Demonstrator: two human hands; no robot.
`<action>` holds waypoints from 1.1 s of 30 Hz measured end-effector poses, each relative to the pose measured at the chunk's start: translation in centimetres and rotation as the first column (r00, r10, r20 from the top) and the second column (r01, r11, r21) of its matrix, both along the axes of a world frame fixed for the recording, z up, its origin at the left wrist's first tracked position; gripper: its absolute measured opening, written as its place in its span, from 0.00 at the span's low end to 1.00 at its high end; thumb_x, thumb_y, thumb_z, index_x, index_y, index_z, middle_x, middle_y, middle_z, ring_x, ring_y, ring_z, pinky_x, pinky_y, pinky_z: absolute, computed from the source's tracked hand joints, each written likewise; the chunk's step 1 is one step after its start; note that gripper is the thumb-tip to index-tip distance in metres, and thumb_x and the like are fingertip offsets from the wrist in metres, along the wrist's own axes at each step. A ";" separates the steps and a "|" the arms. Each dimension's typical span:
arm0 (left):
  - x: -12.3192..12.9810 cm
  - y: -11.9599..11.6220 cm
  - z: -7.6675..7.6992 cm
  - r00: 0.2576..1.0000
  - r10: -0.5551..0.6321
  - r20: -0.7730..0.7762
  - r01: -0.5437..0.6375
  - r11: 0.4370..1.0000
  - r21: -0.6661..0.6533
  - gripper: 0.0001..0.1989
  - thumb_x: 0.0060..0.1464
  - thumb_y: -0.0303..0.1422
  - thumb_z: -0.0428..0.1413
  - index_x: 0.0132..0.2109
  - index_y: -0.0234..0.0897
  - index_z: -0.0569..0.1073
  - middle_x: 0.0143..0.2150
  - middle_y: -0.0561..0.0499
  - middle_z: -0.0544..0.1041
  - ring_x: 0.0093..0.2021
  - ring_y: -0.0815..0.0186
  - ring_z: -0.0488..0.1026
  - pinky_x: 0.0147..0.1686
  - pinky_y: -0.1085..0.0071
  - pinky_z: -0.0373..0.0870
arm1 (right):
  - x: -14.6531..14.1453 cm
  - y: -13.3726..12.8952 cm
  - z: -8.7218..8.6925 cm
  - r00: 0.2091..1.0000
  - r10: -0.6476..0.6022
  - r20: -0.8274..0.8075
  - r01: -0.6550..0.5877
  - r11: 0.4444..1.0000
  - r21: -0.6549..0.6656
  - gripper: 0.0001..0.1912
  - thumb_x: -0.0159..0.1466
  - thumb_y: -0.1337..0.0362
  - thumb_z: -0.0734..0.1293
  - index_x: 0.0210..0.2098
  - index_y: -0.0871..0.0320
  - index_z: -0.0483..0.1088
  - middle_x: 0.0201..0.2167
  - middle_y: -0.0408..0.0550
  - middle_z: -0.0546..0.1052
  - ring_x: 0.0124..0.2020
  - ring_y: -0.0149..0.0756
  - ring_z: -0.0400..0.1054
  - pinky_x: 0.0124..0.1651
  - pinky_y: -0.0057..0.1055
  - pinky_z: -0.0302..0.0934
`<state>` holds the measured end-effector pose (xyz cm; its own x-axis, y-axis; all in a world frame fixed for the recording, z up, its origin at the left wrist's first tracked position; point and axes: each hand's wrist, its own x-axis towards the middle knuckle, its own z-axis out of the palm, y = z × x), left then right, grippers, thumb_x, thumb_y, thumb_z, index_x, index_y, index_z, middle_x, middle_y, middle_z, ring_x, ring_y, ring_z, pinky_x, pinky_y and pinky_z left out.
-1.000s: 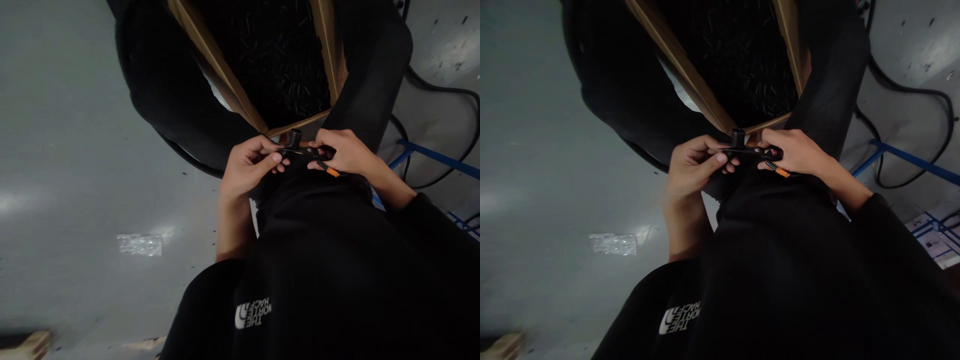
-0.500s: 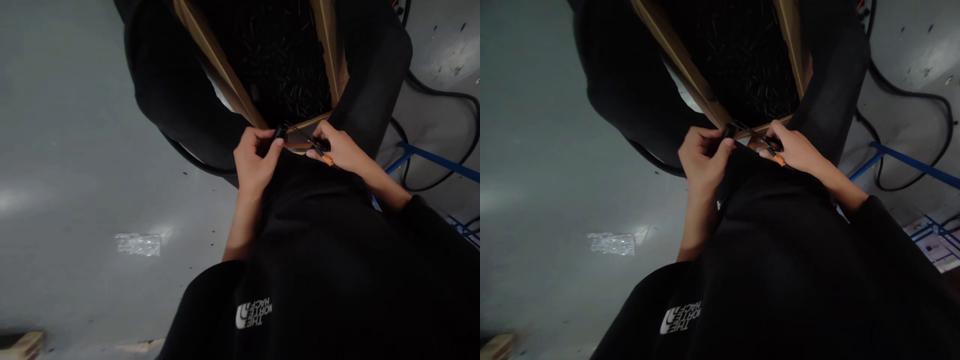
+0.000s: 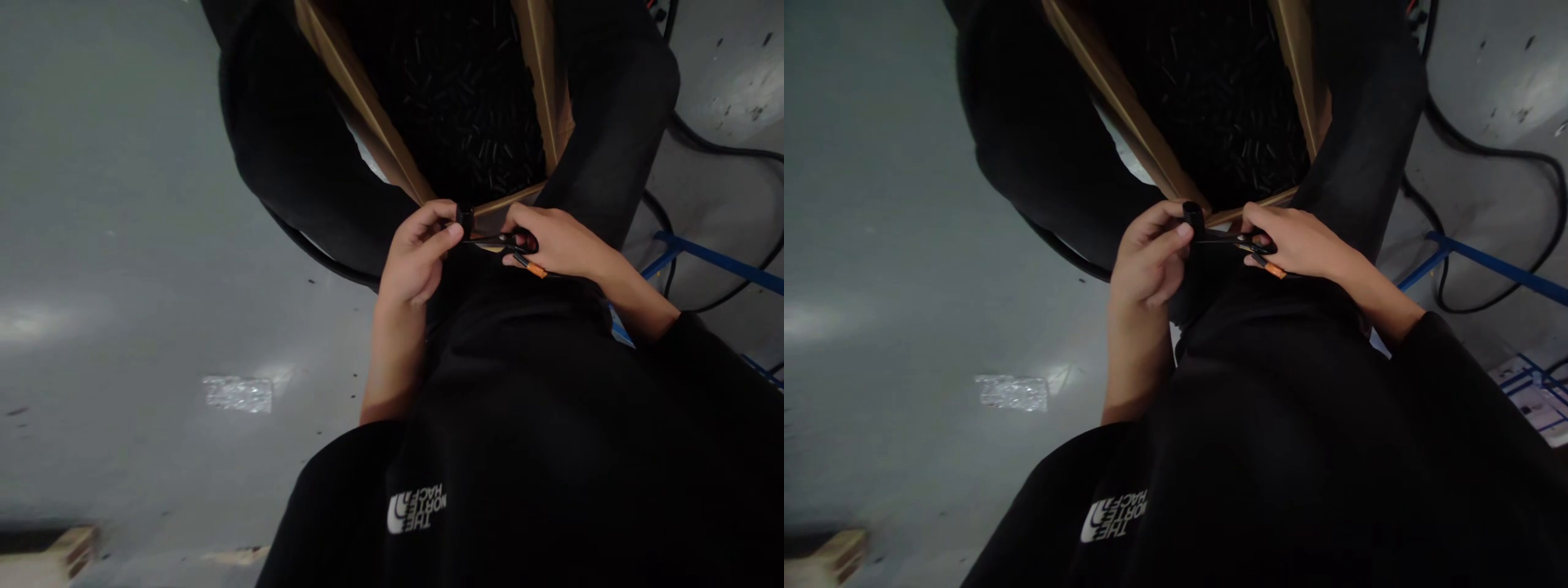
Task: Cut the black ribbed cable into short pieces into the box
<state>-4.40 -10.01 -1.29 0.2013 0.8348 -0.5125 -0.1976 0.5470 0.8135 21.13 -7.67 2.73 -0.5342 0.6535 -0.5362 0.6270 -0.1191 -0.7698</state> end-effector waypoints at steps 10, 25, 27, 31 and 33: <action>-0.4 -0.3 1.1 0.916 -0.072 -0.395 0.131 0.983 0.126 0.29 0.58 0.61 0.69 0.45 0.43 0.72 0.37 0.51 0.82 0.31 0.65 0.80 0.30 0.69 0.78 | -0.2 -1.4 -2.2 0.968 -0.230 -0.098 0.226 0.973 -0.052 0.22 0.66 0.50 0.77 0.52 0.53 0.71 0.37 0.42 0.79 0.36 0.36 0.72 0.45 0.36 0.64; 0.0 -0.2 3.5 0.966 -0.125 -0.225 0.144 0.987 0.072 0.32 0.54 0.66 0.69 0.37 0.43 0.69 0.31 0.52 0.81 0.24 0.66 0.77 0.22 0.68 0.74 | -0.5 -0.9 -0.4 0.976 -0.170 -0.135 0.181 0.981 0.070 0.25 0.64 0.45 0.78 0.50 0.53 0.73 0.40 0.43 0.79 0.40 0.37 0.74 0.49 0.37 0.68; 0.1 -0.4 3.1 0.950 -0.110 -0.291 0.151 0.981 0.123 0.30 0.56 0.64 0.70 0.37 0.43 0.70 0.32 0.53 0.81 0.25 0.66 0.77 0.24 0.67 0.74 | -0.7 -0.8 -0.3 0.981 -0.173 -0.088 0.179 0.982 0.058 0.25 0.64 0.47 0.78 0.53 0.52 0.73 0.42 0.44 0.80 0.41 0.38 0.74 0.49 0.38 0.68; 0.2 -0.9 2.3 0.834 -0.005 -0.552 0.161 0.958 0.236 0.22 0.61 0.55 0.70 0.40 0.42 0.75 0.36 0.52 0.82 0.33 0.65 0.79 0.35 0.66 0.77 | -0.9 -0.9 -0.7 0.980 -0.196 -0.022 0.196 0.980 0.033 0.23 0.64 0.48 0.78 0.51 0.52 0.73 0.42 0.45 0.81 0.41 0.39 0.75 0.48 0.37 0.67; 0.4 -1.2 2.1 0.773 0.012 -0.634 0.192 0.948 0.253 0.17 0.63 0.49 0.69 0.41 0.42 0.76 0.38 0.52 0.83 0.37 0.64 0.81 0.40 0.66 0.77 | -1.1 -1.2 -1.0 0.978 -0.209 -0.018 0.210 0.977 0.022 0.23 0.64 0.49 0.79 0.51 0.52 0.73 0.40 0.44 0.80 0.39 0.38 0.75 0.47 0.36 0.67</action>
<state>-4.04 -11.23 0.76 0.0061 0.9566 -0.2912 0.4440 0.2584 0.8579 20.05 -8.83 1.73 -0.3923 0.7643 -0.5118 0.5778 -0.2282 -0.7836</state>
